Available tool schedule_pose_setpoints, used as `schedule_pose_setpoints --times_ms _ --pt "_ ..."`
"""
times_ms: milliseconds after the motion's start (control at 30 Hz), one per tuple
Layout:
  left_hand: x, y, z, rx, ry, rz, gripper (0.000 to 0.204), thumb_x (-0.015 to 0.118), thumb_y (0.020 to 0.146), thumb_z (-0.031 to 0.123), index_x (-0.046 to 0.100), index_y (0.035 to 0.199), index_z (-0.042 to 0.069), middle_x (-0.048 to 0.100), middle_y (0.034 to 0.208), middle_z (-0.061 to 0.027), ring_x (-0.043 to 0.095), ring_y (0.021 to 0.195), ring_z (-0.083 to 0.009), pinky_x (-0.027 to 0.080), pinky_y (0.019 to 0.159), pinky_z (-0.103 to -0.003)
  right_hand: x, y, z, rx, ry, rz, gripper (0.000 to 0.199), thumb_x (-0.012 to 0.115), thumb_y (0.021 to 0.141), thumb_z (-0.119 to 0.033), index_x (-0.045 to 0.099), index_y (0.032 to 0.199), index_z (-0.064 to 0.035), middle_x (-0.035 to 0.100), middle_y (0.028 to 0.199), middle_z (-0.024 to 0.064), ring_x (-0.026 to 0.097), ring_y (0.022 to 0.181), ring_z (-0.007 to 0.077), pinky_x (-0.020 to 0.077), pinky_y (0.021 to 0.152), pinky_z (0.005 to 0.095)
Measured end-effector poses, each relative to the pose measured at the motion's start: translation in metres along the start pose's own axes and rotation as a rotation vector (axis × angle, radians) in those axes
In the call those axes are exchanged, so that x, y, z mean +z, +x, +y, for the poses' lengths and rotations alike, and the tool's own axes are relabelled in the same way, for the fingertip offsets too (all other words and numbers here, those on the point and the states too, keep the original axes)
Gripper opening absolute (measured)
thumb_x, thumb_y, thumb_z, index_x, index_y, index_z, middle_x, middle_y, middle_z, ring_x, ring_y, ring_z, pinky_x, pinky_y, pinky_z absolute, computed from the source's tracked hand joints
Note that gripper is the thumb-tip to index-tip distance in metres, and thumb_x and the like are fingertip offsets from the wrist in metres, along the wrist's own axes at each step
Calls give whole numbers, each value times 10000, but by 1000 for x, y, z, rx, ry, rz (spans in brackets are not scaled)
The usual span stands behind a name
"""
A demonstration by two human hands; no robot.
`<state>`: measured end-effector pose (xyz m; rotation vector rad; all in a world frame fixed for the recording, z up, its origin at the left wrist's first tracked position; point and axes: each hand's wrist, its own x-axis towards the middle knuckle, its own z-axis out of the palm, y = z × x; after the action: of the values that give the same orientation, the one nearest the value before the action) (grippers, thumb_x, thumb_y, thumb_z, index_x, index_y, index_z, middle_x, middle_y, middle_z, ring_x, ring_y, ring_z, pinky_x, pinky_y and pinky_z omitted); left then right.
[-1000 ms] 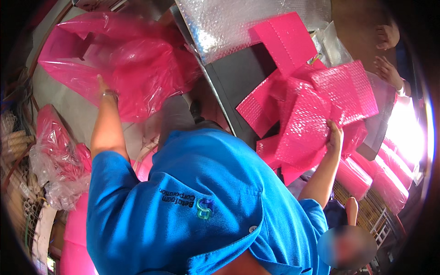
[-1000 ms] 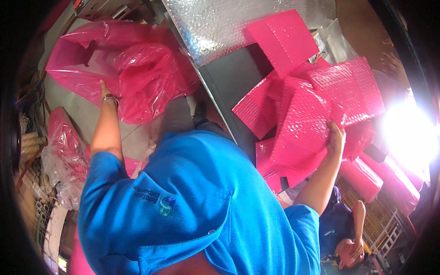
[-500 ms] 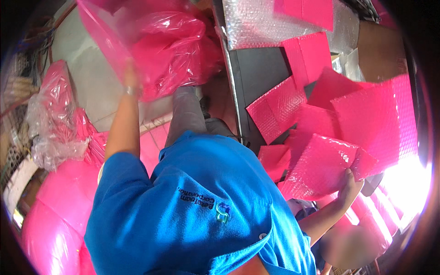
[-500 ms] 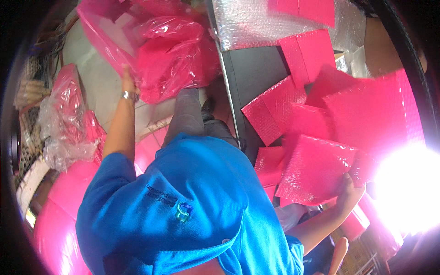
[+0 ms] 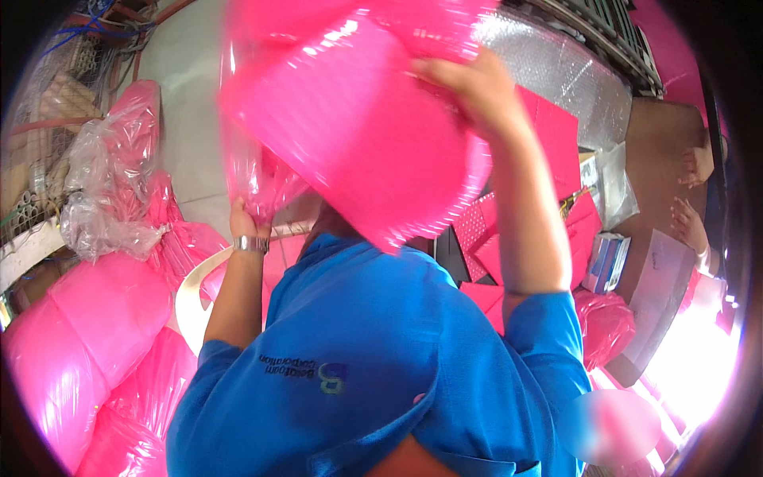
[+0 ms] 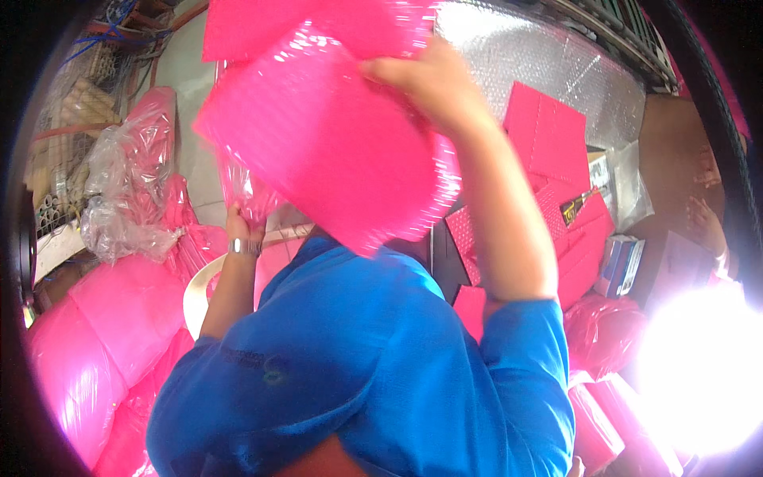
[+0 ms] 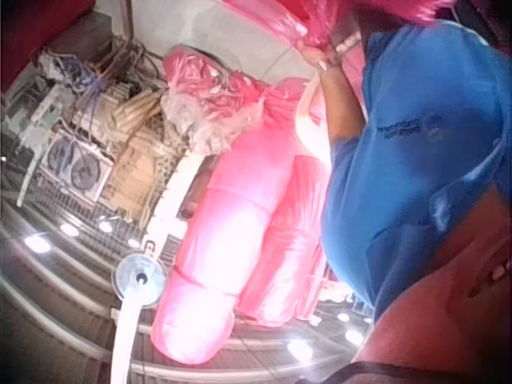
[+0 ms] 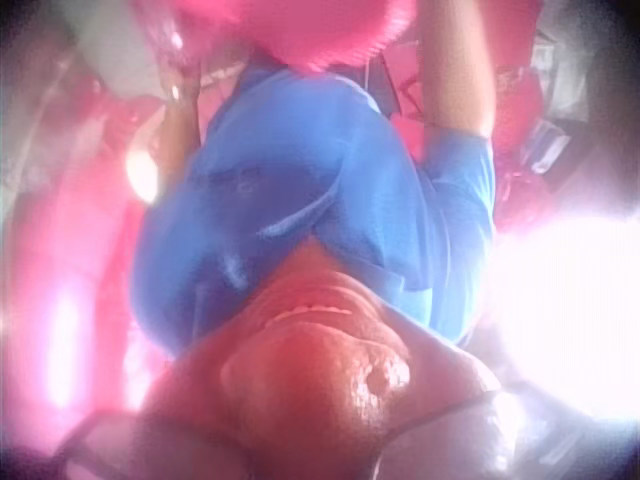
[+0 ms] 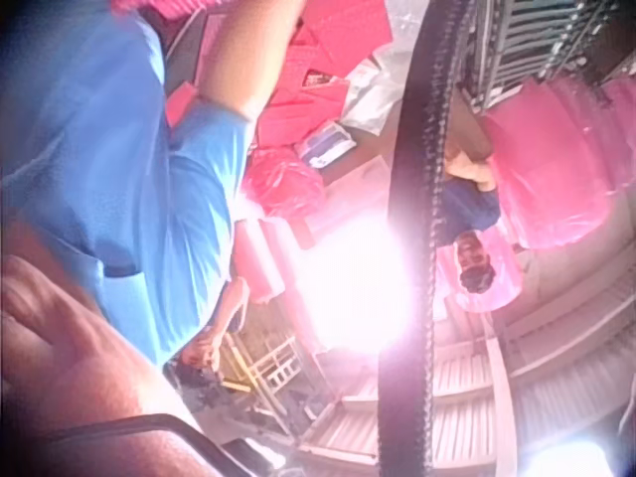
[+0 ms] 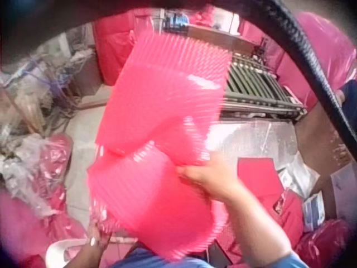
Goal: The person measures pink bubble wrap sheets on a table using a yellow tape measure. They repeatedly place the tape measure on the sheets, adjust their position, and then move the sheets aside or stack them.
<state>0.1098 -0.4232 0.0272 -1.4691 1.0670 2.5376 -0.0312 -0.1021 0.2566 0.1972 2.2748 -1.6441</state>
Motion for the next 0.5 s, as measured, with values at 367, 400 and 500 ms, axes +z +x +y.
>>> schedule_pose_setpoints --times_ms 367,400,500 --pt "31 -137 74 83 146 -631 446 534 850 281 390 1229 94 475 682 -2 441 526 -91 395 454 -226 177 166 254 540 4 -293 408 659 708 -225 591 1023 26 610 1001 165 595 894 265 478 778 375" --pt "18 -123 70 79 355 -501 484 564 827 235 369 1246 92 467 676 -3 432 518 -92 387 447 -228 177 169 275 380 -460 -314 387 638 718 -252 611 992 20 623 966 157 605 873 253 484 764 370" --pt "29 -113 42 24 685 -237 622 612 742 82 324 1293 112 455 663 -11 406 488 -106 356 430 -247 191 164 269 125 -778 -420 457 632 698 -304 602 1015 24 601 1015 198 589 939 288 461 815 370"
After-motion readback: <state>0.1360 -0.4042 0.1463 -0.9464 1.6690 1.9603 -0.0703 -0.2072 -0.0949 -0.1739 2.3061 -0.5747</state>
